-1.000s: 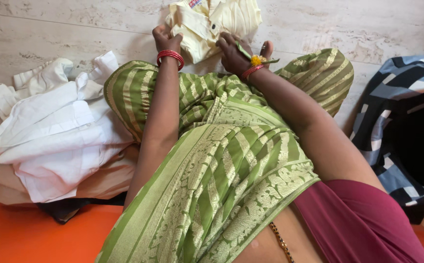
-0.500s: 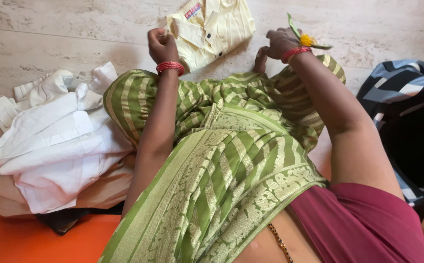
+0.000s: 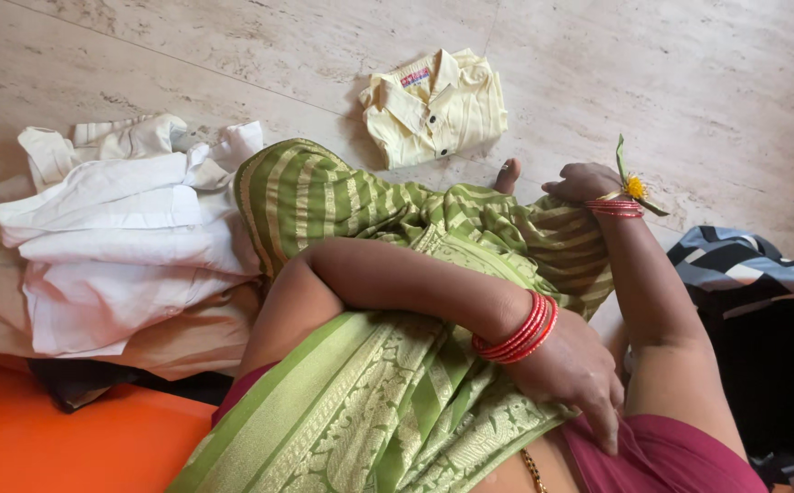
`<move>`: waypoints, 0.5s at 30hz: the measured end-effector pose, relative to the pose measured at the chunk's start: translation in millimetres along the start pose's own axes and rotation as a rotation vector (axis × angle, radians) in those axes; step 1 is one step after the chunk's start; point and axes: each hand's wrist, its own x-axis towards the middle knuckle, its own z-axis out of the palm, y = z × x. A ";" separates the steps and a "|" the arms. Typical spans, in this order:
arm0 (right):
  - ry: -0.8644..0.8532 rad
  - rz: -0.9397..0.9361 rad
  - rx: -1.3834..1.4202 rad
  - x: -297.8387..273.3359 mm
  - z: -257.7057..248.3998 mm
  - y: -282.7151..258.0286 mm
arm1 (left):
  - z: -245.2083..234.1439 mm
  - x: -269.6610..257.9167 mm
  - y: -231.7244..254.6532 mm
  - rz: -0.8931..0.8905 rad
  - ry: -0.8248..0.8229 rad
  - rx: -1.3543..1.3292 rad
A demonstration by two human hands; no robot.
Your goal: The person buttons two shirts and then folds the shirts by hand while sitting on the floor.
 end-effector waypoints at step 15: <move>-0.039 -0.083 -0.091 3.7 -1.1 -2.5 | 27.3 31.6 46.9 -0.101 0.315 0.145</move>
